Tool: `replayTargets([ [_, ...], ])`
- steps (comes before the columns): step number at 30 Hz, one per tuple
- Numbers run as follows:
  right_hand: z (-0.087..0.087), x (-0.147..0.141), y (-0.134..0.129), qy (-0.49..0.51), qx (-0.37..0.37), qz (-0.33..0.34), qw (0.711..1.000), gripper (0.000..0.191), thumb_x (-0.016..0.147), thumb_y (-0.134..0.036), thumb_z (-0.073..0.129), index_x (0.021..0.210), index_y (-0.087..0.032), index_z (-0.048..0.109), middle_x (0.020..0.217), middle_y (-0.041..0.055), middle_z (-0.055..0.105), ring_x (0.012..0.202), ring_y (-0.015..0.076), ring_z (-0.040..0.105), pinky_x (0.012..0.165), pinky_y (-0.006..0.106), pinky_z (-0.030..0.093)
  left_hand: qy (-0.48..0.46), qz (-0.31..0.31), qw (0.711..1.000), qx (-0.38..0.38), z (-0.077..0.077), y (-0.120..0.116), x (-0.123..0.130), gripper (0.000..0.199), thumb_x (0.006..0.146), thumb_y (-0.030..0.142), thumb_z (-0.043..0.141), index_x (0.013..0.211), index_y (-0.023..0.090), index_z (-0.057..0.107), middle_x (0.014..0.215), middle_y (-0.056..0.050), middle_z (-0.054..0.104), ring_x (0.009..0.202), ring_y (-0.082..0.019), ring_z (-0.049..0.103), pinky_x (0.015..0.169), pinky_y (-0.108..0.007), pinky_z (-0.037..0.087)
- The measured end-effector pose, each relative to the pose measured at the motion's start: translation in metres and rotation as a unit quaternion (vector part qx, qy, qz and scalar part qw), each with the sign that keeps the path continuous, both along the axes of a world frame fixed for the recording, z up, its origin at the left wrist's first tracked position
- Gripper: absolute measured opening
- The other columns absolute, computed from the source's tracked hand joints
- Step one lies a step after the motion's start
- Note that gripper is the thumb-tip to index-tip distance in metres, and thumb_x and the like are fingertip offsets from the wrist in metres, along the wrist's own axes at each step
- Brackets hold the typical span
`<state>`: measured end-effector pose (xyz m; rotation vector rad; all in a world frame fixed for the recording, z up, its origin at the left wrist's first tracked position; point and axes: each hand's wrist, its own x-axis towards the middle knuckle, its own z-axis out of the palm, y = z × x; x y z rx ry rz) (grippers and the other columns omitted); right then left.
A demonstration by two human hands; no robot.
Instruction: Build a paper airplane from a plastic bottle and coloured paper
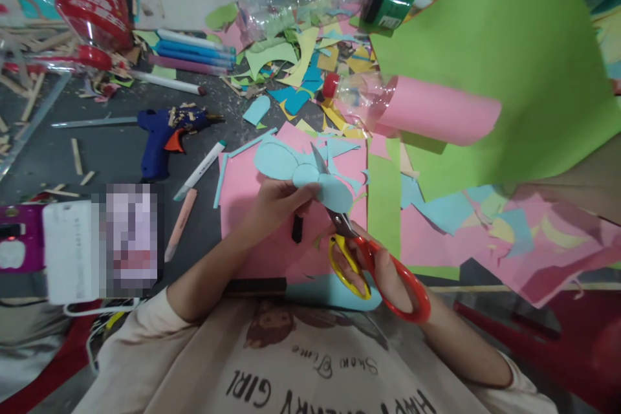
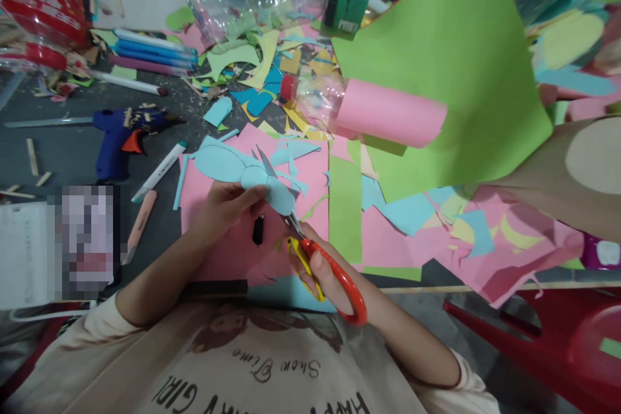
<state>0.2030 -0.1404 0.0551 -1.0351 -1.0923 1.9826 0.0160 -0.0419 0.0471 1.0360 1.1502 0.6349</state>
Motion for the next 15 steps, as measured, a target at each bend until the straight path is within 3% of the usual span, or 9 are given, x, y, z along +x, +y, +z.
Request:
replayTargets([
  [9,0.0038,-0.0035,0.0009,-0.007,0.007,-0.005,1.0,0.064,0.089,-0.085,0.03,0.096,-0.024,0.046,0.055,-0.0089,0.036,0.045,0.0113,0.032,0.043,0.028,0.032,-0.003,-0.004,0.999,-0.031,0.0011,0.0004,-0.0001,0.042,0.076,0.047,0.071,0.05,0.018,0.055,0.049,0.001,0.053,0.048,-0.01,0.048,0.051,-0.025,0.038],
  [15,-0.0012,0.0,-0.0007,-0.023,0.003,-0.001,1.0,0.065,0.087,-0.087,0.031,0.096,-0.024,0.046,0.056,-0.0096,0.037,0.043,0.0088,0.029,0.042,0.027,0.031,-0.043,-0.018,0.999,0.001,-0.0011,0.0049,-0.0029,0.043,0.077,0.048,0.071,0.049,0.018,0.056,0.047,0.0,0.054,0.046,-0.01,0.047,0.048,-0.025,0.036],
])
